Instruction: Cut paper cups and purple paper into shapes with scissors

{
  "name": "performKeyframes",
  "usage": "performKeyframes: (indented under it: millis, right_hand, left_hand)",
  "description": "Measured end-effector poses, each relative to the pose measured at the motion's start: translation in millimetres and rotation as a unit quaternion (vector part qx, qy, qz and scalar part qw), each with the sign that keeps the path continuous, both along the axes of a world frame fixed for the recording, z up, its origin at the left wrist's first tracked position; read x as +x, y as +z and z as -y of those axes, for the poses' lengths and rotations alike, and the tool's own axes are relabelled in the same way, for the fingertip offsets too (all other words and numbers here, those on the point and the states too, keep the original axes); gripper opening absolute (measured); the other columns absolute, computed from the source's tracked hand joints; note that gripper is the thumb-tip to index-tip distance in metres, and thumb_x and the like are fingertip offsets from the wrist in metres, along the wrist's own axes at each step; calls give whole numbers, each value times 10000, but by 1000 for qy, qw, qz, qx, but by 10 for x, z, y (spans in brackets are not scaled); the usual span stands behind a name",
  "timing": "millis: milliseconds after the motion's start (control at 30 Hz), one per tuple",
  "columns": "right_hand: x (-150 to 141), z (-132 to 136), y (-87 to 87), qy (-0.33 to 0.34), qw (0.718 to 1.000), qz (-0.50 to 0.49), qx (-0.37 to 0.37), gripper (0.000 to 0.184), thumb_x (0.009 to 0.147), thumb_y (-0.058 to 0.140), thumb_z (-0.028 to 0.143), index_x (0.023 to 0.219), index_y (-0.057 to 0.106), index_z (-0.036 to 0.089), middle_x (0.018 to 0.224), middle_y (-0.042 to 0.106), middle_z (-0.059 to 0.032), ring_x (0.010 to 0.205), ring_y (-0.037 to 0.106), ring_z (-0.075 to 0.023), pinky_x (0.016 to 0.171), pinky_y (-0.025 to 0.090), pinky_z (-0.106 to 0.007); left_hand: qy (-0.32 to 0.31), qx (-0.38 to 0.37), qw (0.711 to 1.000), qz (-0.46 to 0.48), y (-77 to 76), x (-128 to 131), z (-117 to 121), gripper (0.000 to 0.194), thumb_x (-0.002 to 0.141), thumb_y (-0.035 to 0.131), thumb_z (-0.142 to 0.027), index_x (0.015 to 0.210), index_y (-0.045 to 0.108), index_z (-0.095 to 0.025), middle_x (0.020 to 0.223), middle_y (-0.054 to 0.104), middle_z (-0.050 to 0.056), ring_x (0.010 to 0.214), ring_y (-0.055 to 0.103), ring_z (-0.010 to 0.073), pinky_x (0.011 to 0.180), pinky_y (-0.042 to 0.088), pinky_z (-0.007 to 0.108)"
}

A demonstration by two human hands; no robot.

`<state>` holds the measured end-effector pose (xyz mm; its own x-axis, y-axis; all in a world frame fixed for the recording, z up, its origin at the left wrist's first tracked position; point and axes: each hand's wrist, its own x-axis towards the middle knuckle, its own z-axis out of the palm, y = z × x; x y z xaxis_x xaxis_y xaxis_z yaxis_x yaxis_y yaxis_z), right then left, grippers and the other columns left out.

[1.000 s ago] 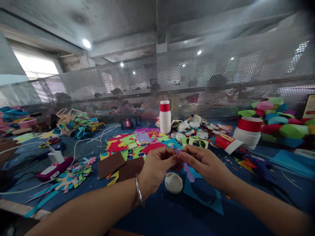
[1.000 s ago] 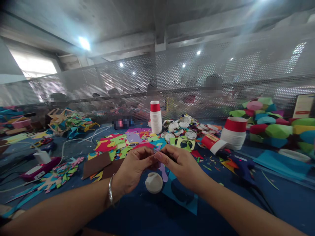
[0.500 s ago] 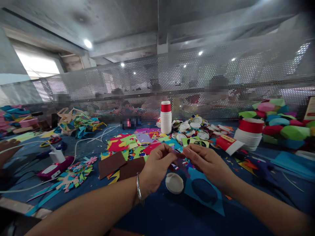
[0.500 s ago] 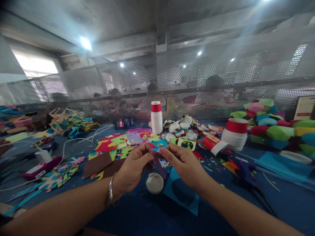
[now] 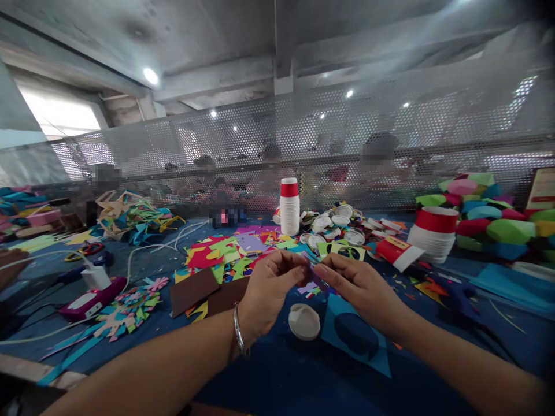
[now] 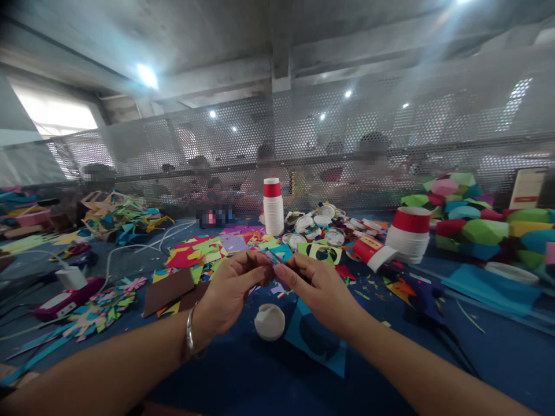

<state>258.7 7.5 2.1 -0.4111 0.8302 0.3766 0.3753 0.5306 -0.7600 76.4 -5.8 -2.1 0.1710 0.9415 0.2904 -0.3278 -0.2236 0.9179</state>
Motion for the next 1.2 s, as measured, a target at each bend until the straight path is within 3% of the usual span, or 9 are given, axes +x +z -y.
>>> performKeyframes:
  millis: [267, 567, 800, 933, 1067, 1200]
  right_hand:
    - [-6, -15, -10, -7, 1000, 7, 8, 395, 953, 475, 540, 747, 539, 209, 655, 466, 38, 605, 397, -122, 547, 305, -265]
    - [-5, 45, 35, 4, 999, 37, 17, 416, 958, 453, 544, 735, 562, 210, 661, 509, 23, 633, 465, -138, 583, 338, -278]
    - [-15, 47, 58, 12, 999, 34, 11, 415, 960, 453, 536, 740, 578, 207, 670, 537, 20, 639, 484, -137, 586, 349, -273]
    - [-14, 29, 42, 12, 999, 31, 14, 426, 958, 440, 545, 728, 559, 207, 646, 475, 28, 611, 427, -131, 563, 325, -268]
    - [-8, 4, 9, -10, 1000, 10, 9, 442, 944, 456, 554, 673, 498, 207, 622, 390, 39, 579, 363, -121, 530, 295, -261]
    - [36, -51, -10, -41, 999, 3, 4, 454, 943, 444, 573, 665, 428, 215, 619, 353, 46, 555, 335, -117, 510, 264, -263]
  left_hand:
    - [73, 48, 994, -69, -43, 1, -1, 292, 732, 773, -245, 777, 494, -172, 694, 520, -52, 630, 464, 69, 600, 380, 214]
    - [69, 43, 992, -95, -52, 19, 33, 386, 717, 786, -303, 738, 417, -191, 638, 435, -76, 587, 422, 69, 560, 360, 218]
    - [28, 45, 997, -57, -55, 25, 44, 390, 743, 754, -250, 724, 368, -198, 601, 446, -91, 577, 446, 65, 583, 387, 218]
    - [26, 43, 997, -52, -44, 32, 49, 415, 730, 769, -241, 722, 356, -200, 589, 454, -93, 559, 430, 60, 559, 358, 211]
    - [1, 24, 1000, -21, -44, 39, 40, 403, 728, 767, -218, 736, 364, -200, 632, 535, -68, 625, 529, 82, 620, 404, 228]
    - [25, 6, 1000, -11, -38, 18, 4, 365, 689, 789, -198, 810, 445, -191, 684, 577, -59, 646, 563, 85, 664, 443, 241]
